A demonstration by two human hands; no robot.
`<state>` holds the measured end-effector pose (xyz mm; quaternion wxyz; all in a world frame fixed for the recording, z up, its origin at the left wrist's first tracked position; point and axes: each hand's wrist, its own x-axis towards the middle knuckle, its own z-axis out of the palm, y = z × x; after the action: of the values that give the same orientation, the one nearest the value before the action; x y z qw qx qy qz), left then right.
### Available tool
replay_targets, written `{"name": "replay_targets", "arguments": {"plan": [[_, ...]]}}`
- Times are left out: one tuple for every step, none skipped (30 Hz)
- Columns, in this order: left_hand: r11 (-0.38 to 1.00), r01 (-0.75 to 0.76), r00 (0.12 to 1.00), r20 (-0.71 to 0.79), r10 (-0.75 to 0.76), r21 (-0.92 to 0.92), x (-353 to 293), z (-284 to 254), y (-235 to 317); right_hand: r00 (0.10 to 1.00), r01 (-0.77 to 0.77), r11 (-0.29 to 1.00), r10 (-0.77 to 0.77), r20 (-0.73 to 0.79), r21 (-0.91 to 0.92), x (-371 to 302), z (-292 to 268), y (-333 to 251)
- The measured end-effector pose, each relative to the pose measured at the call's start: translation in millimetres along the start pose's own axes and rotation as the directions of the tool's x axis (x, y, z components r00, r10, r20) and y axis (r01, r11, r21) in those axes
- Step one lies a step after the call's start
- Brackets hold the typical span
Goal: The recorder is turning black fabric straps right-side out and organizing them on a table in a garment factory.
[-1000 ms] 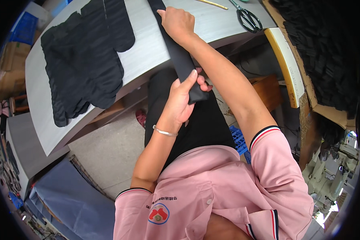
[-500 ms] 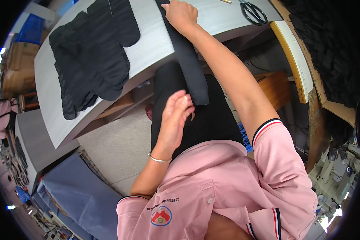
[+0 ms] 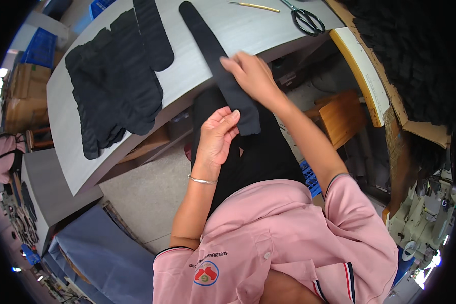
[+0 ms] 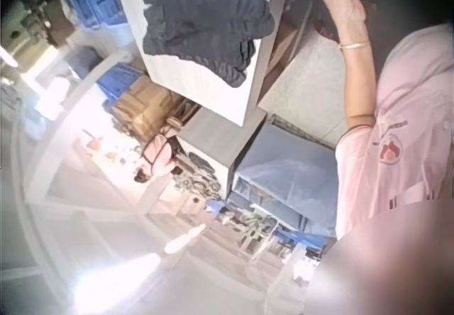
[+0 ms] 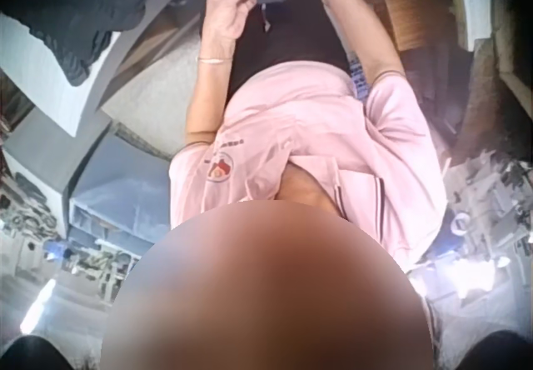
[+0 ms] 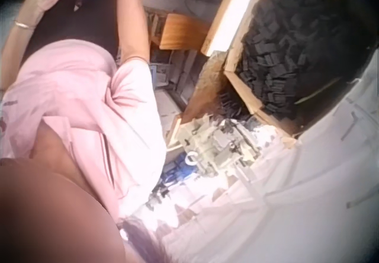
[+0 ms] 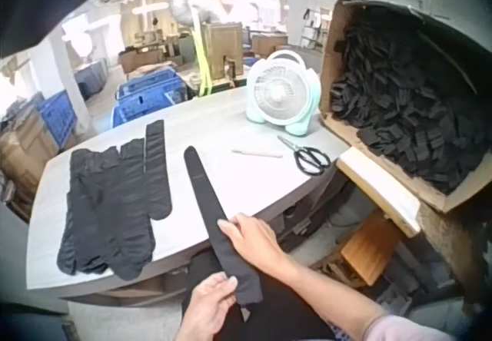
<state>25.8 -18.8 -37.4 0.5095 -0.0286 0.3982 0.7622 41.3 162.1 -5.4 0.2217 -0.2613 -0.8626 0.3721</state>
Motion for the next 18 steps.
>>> {"name": "replay_targets", "arguments": {"plan": [[1.0,-0.009,1.0,-0.005,0.009,-0.005,2,-3,2,0.991,-0.085,0.989,0.07,0.116,0.122,-21,-8,-3],[0.999,-0.039,0.998,-0.04,0.039,0.011,6,0,1,0.983,-0.121,0.982,0.099,0.155,0.143,-43,-16,3],[0.997,-0.068,0.994,-0.078,0.07,0.029,10,3,1,0.972,-0.16,0.973,0.126,0.197,0.166,-63,-20,8],[0.995,-0.094,0.988,-0.117,0.097,0.031,12,6,1,0.929,-0.345,0.872,0.263,0.262,0.347,-82,-22,-2],[0.994,-0.1,0.988,-0.114,0.103,0.031,12,7,-2,0.86,-0.507,0.703,0.374,0.348,0.498,-94,-24,-9],[0.987,-0.127,0.981,-0.131,0.14,0.103,12,7,-7,0.864,-0.5,0.706,0.366,0.346,0.502,-97,-20,-4],[0.974,-0.146,0.976,-0.134,0.171,0.174,11,13,-12,0.888,-0.461,0.706,0.373,0.27,0.538,-103,-16,8],[0.981,-0.13,0.977,-0.151,0.151,0.141,8,19,-14,0.906,-0.417,0.704,0.372,0.201,0.575,-104,-15,10],[0.984,-0.117,0.98,-0.146,0.136,0.132,7,20,-17,0.911,-0.406,0.705,0.364,0.194,0.582,-105,-17,12],[0.985,-0.123,0.979,-0.147,0.14,0.12,4,28,-15,0.882,-0.46,0.624,0.401,0.246,0.632,-106,-20,8],[0.986,-0.13,0.978,-0.147,0.145,0.108,1,36,-11,0.851,-0.509,0.536,0.429,0.301,0.674,-107,-24,5],[0.983,-0.141,0.978,-0.137,0.156,0.116,3,36,-8,0.859,-0.495,0.538,0.42,0.292,0.682,-109,-26,5],[0.979,-0.146,0.979,-0.122,0.164,0.143,4,33,-5,0.826,-0.554,0.512,0.437,0.357,0.656,-112,-27,6],[0.974,-0.153,0.979,-0.108,0.172,0.168,6,31,-3,0.787,-0.612,0.486,0.451,0.42,0.624,-115,-29,7],[0.97,-0.173,0.976,-0.1,0.191,0.17,8,28,-1,0.799,-0.597,0.496,0.434,0.416,0.63,-118,-30,6],[0.982,-0.135,0.989,-0.036,0.141,0.134,8,27,0,0.785,-0.619,0.5,0.422,0.454,0.606,-122,-31,6],[0.99,-0.096,0.995,0.031,0.093,0.101,8,26,0,0.769,-0.639,0.505,0.41,0.49,0.58,-125,-32,7],[0.988,-0.055,0.998,0.001,0.055,0.144,8,27,-1,0.767,-0.641,0.518,0.394,0.507,0.567,-126,-31,9]]}}
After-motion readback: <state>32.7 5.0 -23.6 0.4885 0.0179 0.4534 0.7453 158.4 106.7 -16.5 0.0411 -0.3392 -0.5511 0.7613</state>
